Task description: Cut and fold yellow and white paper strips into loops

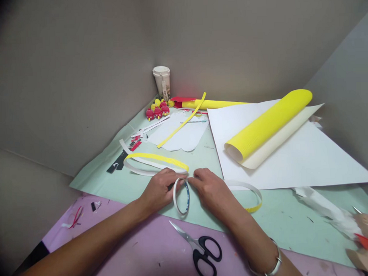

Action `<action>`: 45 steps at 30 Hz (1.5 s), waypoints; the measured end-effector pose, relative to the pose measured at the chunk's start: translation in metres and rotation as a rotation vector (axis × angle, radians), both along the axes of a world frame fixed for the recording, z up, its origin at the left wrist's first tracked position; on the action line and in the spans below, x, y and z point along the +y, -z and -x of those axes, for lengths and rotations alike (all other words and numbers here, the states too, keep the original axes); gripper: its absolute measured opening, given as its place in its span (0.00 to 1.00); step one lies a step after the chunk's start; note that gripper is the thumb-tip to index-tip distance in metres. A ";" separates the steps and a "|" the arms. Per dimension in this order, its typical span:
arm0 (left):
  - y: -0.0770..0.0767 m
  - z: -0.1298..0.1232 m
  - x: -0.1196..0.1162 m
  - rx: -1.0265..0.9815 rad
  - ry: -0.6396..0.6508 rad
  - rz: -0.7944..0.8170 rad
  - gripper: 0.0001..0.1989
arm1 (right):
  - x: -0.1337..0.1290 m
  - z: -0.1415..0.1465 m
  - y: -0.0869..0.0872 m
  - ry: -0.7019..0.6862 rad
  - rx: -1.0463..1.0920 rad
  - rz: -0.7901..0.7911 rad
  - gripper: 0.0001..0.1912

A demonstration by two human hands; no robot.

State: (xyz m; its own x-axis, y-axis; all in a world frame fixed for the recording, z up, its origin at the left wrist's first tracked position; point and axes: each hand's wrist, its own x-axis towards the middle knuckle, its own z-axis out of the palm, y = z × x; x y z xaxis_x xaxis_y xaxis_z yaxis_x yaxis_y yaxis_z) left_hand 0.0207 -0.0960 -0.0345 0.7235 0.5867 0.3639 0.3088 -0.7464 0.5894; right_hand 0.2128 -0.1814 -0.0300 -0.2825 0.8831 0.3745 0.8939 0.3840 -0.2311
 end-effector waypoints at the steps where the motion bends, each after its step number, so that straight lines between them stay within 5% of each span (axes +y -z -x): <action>1: 0.000 0.000 0.000 0.001 -0.004 -0.002 0.12 | 0.000 0.000 0.001 0.008 0.004 0.017 0.15; 12: 0.001 0.000 -0.004 -0.031 0.057 -0.103 0.12 | 0.001 0.000 0.003 -0.023 0.067 0.118 0.13; 45: 0.001 0.004 -0.012 0.008 0.078 -0.178 0.16 | -0.001 0.004 -0.001 -0.019 0.015 0.040 0.13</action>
